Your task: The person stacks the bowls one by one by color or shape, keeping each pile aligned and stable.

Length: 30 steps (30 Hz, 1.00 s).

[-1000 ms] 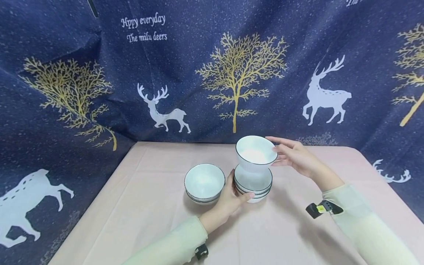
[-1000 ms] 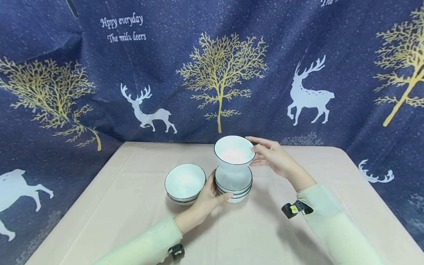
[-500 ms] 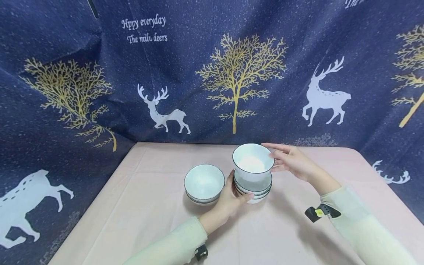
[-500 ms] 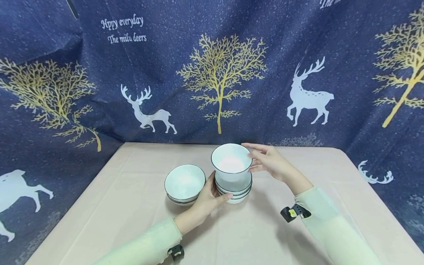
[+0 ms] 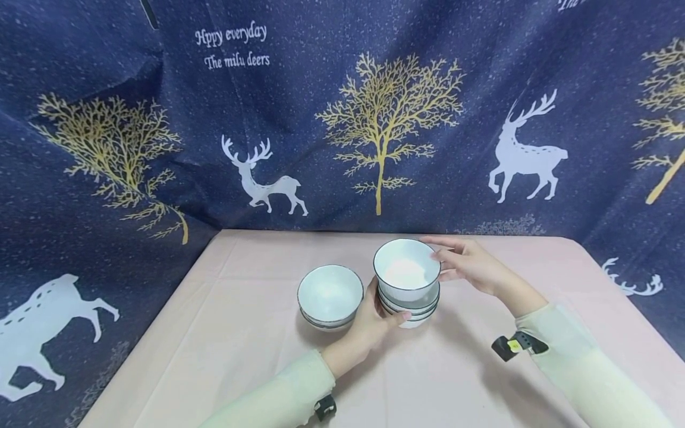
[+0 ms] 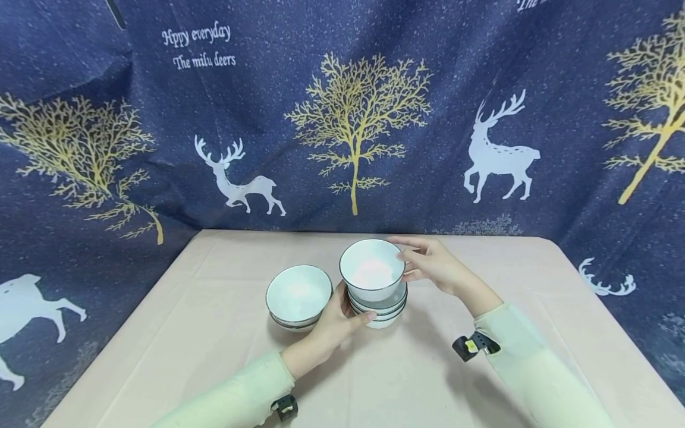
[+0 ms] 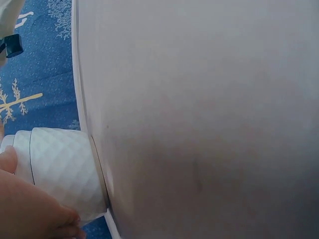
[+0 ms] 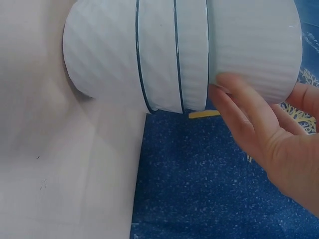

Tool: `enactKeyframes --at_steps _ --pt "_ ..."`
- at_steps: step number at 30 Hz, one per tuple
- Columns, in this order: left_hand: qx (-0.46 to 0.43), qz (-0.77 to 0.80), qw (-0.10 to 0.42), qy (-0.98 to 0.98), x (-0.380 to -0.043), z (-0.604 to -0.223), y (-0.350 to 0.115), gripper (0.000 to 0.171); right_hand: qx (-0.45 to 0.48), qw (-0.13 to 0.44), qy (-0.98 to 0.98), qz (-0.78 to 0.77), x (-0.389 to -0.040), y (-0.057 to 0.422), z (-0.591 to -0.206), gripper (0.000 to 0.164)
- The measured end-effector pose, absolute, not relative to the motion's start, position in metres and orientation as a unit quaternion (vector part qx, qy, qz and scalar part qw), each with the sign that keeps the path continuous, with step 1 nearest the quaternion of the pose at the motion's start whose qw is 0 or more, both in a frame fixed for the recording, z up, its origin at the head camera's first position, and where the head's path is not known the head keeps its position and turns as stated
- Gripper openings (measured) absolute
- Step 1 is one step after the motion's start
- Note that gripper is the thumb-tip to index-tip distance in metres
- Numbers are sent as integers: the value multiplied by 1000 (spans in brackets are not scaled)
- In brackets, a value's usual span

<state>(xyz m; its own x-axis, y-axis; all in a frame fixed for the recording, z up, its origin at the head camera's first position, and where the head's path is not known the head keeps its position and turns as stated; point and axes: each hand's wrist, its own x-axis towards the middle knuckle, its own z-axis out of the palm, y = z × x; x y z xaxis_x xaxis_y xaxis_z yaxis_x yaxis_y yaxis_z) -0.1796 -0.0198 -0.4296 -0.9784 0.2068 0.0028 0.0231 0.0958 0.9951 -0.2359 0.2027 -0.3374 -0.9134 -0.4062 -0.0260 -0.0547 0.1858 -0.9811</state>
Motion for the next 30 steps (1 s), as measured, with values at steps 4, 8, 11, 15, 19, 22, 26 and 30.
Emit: enactKeyframes --at_steps 4,8,11,15,19,22,26,30 --pt "77 667 71 737 -180 -430 -20 102 -150 140 760 -617 -235 202 -338 52" --pt "72 664 72 741 -180 -430 -20 103 -146 143 761 -616 -235 202 -339 52" --pt "70 667 72 739 -180 -430 -20 103 -145 143 761 -616 -235 202 -340 53" --pt "70 673 71 733 -180 -429 -19 103 -145 142 760 -617 -235 201 -339 52" --pt "70 678 71 728 -180 -429 -19 103 -142 141 762 -616 -234 201 -338 53" --pt "72 682 69 725 -179 -428 -19 102 -139 142 763 -615 -233 200 -338 53" --pt "73 682 69 724 -179 -428 -18 102 -138 141 766 -612 -233 200 -338 53" --pt "73 678 71 728 -179 -428 -19 102 -140 137 768 -609 -233 200 -338 52"
